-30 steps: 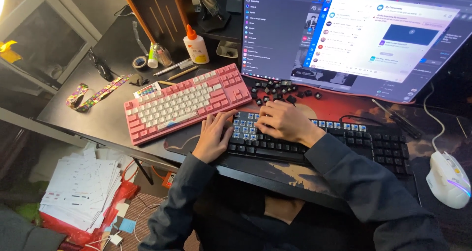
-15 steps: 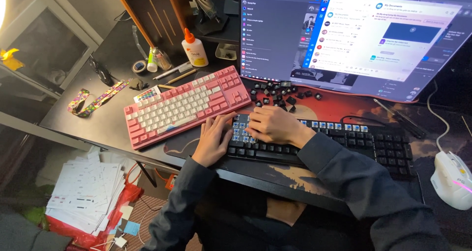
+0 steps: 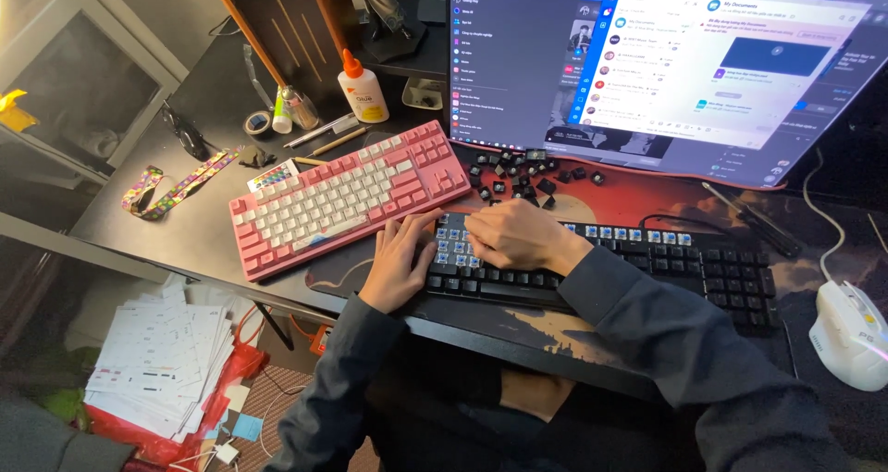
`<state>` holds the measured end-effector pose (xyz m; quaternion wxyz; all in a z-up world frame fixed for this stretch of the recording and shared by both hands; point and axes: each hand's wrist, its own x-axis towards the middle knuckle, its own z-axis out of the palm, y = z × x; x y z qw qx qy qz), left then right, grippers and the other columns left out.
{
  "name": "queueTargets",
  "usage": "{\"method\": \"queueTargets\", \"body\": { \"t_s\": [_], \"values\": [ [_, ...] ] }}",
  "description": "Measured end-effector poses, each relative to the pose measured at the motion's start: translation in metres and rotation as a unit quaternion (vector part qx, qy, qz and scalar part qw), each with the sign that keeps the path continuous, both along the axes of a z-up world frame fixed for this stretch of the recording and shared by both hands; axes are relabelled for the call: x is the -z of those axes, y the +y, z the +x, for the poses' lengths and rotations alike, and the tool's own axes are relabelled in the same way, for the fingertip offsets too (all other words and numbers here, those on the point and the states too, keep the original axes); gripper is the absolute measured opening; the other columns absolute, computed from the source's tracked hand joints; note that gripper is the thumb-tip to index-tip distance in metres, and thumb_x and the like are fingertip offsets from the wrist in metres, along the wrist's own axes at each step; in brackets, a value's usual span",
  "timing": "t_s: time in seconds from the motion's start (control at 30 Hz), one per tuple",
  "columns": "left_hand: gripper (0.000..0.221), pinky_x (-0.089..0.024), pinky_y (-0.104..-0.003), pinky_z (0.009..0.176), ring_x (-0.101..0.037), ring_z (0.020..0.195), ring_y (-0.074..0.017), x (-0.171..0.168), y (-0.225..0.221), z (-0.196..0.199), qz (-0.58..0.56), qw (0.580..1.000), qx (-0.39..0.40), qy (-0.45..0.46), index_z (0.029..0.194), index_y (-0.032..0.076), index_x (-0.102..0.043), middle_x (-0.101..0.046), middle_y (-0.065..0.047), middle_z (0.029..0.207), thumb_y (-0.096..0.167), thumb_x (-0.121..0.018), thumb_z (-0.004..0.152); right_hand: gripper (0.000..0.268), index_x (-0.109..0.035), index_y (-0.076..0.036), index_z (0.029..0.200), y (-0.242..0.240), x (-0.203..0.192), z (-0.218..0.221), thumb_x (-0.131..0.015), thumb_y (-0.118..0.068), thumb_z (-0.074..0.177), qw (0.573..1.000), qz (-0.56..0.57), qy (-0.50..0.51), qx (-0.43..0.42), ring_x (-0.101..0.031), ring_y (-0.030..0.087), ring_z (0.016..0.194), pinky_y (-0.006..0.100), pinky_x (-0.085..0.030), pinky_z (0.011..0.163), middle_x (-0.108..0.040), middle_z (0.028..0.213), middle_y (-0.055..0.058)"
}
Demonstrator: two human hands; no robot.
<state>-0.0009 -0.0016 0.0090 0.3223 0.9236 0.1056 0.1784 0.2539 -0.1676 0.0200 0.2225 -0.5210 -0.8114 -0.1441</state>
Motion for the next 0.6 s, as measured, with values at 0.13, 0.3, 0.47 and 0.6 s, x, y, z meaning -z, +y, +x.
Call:
{"method": "queueTargets", "body": {
  "t_s": [0.13, 0.3, 0.47, 0.6],
  "values": [
    [0.063, -0.042, -0.044, 0.105, -0.052, 0.108, -0.0265, 0.006, 0.002, 0.001, 0.004, 1.0, 0.003, -0.009, 0.18, 0.018, -0.056, -0.071, -0.007, 0.13, 0.015, -0.067, 0.118, 0.035, -0.064, -0.016, 0.093, -0.003, -0.004, 0.0, -0.06, -0.033, 0.123, 0.999, -0.021, -0.005, 0.036, -0.072, 0.023, 0.07, 0.032, -0.06, 0.066, -0.061, 0.073, 0.001],
    [0.063, -0.042, -0.043, 0.105, -0.052, 0.109, -0.0247, 0.014, 0.004, 0.001, 0.008, 1.0, 0.0, -0.016, 0.18, 0.02, -0.056, -0.071, -0.005, 0.13, 0.016, -0.067, 0.118, 0.036, -0.074, -0.018, 0.103, -0.005, 0.002, 0.018, -0.056, -0.037, 0.128, 0.996, -0.049, -0.003, 0.072, -0.074, 0.016, 0.071, 0.027, -0.062, 0.07, -0.07, 0.076, -0.001],
    [0.063, -0.042, -0.044, 0.105, -0.052, 0.108, -0.0263, 0.012, 0.005, 0.001, 0.001, 1.0, 0.003, -0.007, 0.18, 0.017, -0.056, -0.071, -0.007, 0.129, 0.014, -0.068, 0.118, 0.031, -0.069, -0.013, 0.137, -0.017, -0.036, 0.049, -0.063, -0.043, 0.129, 0.971, 0.026, -0.018, 0.235, -0.075, 0.03, 0.104, 0.044, -0.064, 0.087, -0.069, 0.113, 0.005],
    [0.061, -0.042, -0.043, 0.105, -0.051, 0.108, -0.0242, 0.006, 0.001, 0.001, 0.003, 1.0, -0.002, -0.012, 0.179, 0.018, -0.056, -0.071, -0.005, 0.126, 0.015, -0.066, 0.119, 0.033, -0.076, -0.017, 0.114, -0.02, 0.001, 0.04, -0.063, -0.043, 0.128, 0.986, -0.021, 0.012, 0.163, -0.072, 0.025, 0.098, 0.038, -0.061, 0.088, -0.07, 0.102, 0.003]
  ]
}}
